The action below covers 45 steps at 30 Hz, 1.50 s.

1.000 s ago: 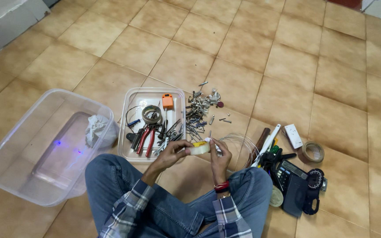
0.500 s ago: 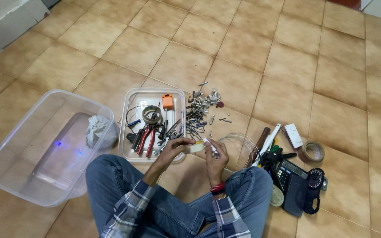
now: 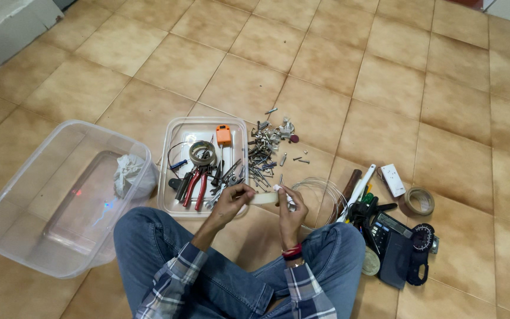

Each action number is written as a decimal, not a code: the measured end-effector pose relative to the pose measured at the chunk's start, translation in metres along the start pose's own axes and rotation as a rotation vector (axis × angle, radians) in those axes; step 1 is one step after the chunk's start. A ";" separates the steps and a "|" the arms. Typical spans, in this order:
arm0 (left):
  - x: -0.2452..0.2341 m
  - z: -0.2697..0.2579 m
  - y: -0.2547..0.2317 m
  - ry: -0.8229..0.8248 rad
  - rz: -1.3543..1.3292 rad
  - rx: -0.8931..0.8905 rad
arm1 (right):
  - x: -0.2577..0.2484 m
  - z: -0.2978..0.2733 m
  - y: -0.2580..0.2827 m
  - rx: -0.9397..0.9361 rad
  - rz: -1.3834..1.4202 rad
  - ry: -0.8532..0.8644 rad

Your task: The person applies adhesive tape to a small electronic component and a piece of cardboard while sitting on the floor surrounded by tools and hardware.

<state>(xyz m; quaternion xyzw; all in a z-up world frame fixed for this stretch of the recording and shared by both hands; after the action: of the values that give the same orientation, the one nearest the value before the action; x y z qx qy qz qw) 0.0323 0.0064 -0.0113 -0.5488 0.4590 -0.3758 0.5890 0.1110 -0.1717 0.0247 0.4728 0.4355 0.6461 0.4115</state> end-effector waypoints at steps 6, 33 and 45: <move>-0.008 -0.001 0.006 -0.090 -0.002 -0.035 | 0.005 -0.007 0.009 -0.031 -0.032 0.059; 0.021 -0.013 -0.037 -0.083 0.235 0.248 | 0.016 -0.016 0.010 -0.500 -0.777 0.344; -0.014 0.001 -0.039 -0.419 0.743 0.261 | -0.016 -0.002 -0.075 0.384 0.101 0.254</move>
<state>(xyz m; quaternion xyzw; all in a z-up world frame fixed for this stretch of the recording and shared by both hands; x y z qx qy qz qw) 0.0317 0.0150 0.0295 -0.3320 0.4446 -0.0742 0.8286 0.1213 -0.1659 -0.0509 0.4783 0.5745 0.6255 0.2233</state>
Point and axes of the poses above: each hand's wrist, its own z-axis towards the middle knuckle, its own x-axis out of the palm, y = z × x, the point moved 3 cm from there along z, towards the middle knuckle, and after that the axes turned 11 degrees about z, right-handed, at the moved point
